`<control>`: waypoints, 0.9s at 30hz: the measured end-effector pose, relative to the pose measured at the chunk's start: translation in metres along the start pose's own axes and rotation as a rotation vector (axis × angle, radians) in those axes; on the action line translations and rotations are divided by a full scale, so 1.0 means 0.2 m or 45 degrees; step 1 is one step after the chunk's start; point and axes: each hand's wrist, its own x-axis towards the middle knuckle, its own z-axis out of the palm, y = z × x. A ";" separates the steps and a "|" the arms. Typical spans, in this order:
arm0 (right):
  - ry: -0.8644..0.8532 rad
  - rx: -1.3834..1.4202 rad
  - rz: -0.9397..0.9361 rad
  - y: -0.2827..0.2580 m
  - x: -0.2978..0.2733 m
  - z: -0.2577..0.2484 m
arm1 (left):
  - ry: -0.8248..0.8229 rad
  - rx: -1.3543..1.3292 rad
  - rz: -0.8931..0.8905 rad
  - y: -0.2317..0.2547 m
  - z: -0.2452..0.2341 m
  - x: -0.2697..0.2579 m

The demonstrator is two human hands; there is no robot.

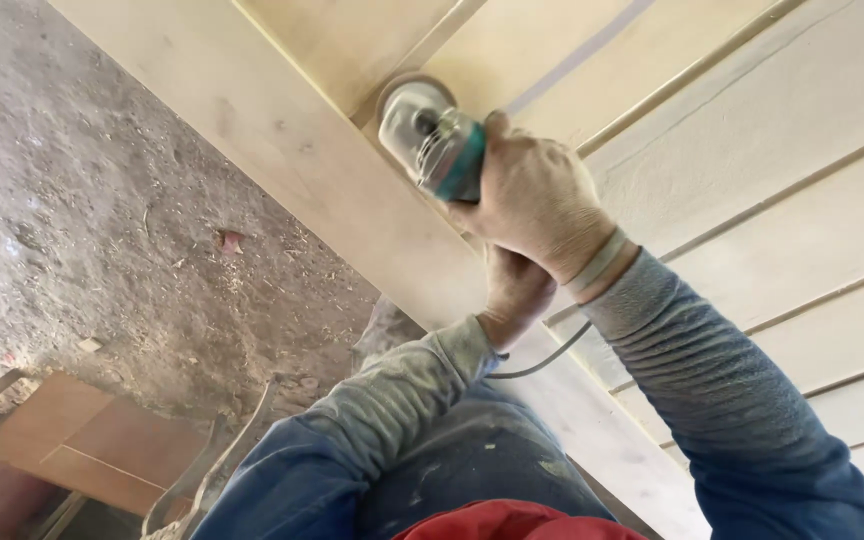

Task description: Sanding a wooden door using an angle grinder equipped with a sanding disc.

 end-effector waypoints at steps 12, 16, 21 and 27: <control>-0.163 -0.205 0.073 0.19 -0.05 -0.14 | -0.032 -0.089 0.065 0.03 0.28 0.09; 0.099 -0.078 0.175 0.39 -0.04 -0.25 | -0.198 0.050 0.029 0.10 0.43 0.29; 0.258 -0.039 0.196 0.62 -0.05 -0.39 | -0.285 0.379 0.251 0.22 0.58 0.48; 0.472 -0.044 0.288 0.93 -0.03 -0.54 | -0.444 0.211 0.173 0.35 0.76 0.74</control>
